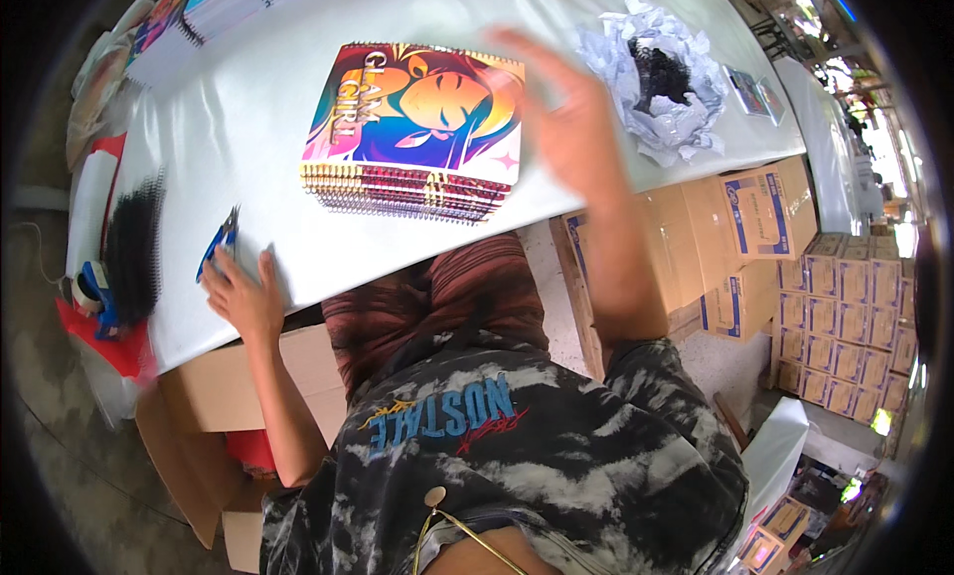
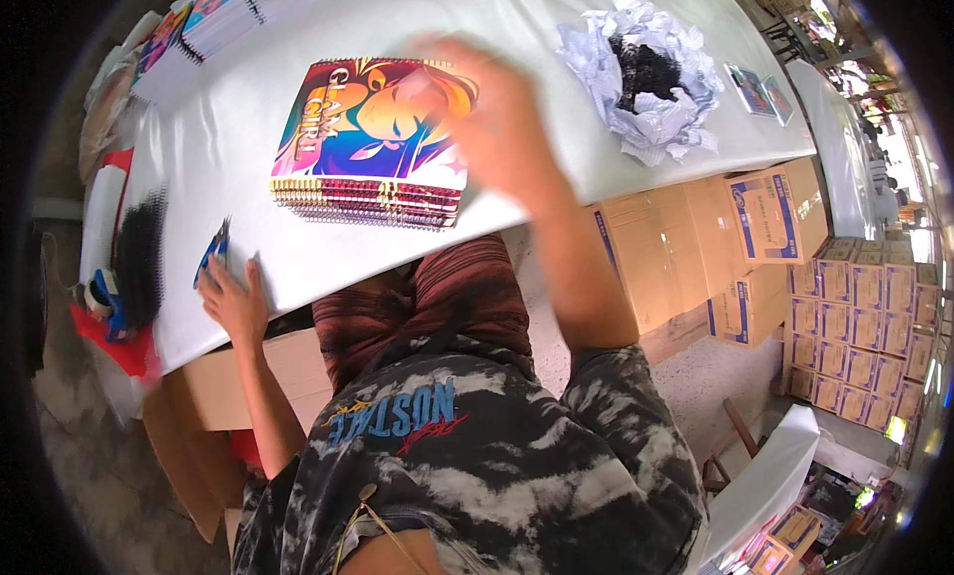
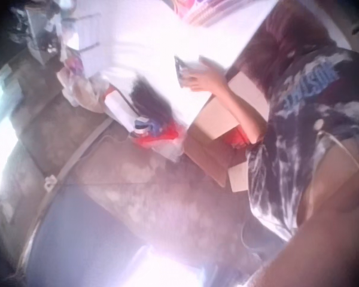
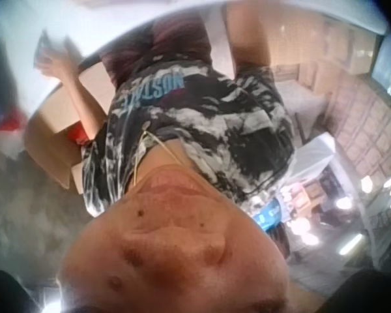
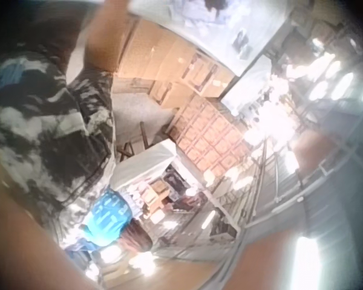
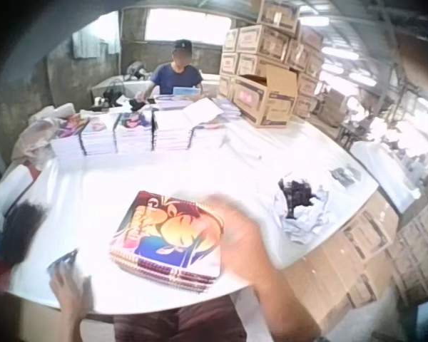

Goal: The person assembles spiral-bound notebooks by inserting metal spirals into pre-punched holes and crimping them with pliers. They handle multiple notebooks one at a time, align the spirals, and secure them before stacking the finished units and placing them into a cardboard box.

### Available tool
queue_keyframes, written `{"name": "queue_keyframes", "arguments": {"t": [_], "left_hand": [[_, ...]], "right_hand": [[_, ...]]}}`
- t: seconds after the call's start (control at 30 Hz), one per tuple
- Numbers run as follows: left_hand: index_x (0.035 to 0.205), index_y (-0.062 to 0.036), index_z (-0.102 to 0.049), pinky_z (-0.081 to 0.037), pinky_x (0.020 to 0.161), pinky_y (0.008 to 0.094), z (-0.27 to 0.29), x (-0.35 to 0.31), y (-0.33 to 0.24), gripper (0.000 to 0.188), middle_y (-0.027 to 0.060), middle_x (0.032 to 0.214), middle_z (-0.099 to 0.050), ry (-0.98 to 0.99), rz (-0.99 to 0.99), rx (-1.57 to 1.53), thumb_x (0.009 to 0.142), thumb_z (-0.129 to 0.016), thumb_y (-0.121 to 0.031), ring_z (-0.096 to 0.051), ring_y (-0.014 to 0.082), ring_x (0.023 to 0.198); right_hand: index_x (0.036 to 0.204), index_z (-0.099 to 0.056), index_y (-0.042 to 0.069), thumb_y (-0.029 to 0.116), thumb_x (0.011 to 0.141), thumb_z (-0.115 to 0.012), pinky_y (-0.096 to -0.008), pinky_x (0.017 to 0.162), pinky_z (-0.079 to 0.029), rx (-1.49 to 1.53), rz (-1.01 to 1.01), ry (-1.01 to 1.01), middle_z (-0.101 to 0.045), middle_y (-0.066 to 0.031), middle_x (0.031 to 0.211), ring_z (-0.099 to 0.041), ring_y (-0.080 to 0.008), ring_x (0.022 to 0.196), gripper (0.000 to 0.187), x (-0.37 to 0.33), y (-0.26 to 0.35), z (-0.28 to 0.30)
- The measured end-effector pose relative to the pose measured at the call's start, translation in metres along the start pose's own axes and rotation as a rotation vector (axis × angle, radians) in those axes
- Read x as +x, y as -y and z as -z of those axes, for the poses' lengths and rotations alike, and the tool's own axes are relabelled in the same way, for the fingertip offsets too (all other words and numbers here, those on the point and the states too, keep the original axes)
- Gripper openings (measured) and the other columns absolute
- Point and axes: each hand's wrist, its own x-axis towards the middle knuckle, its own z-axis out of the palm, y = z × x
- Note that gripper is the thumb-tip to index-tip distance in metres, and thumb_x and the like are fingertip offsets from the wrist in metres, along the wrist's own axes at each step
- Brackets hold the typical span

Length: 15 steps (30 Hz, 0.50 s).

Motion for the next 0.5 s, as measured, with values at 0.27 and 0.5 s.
{"name": "queue_keyframes", "arguments": {"t": [0.27,0.5], "left_hand": [[0.133,-0.0112,-0.039,-0.026,0.098,0.0545,0.015,0.039,0.000,0.051,0.0226,0.127,-0.040,0.123,0.002,0.044,0.090,-0.049,-0.037,-0.036,0.0368,0.119],[0.108,-0.0025,-0.051,-0.036,0.055,0.0244,0.070,0.024,-0.077,0.047,0.0020,0.081,-0.050,0.581,0.611,-1.806,0.094,-0.040,-0.046,-0.043,0.0091,0.062]], "right_hand": [[0.099,-0.065,0.005,0.019,0.076,-0.068,-0.0399,0.094,-0.037,-0.425,0.325,0.165,-0.065,-0.0096,0.105,-0.055,-0.0277,0.110,0.027,-0.015,-0.017,-0.099],[0.089,-0.070,0.005,0.021,0.071,-0.072,-0.0374,0.089,-0.041,-0.466,0.303,0.092,-0.067,-0.0084,0.101,-0.059,-0.0259,0.104,0.024,-0.015,-0.023,-0.110]]}}
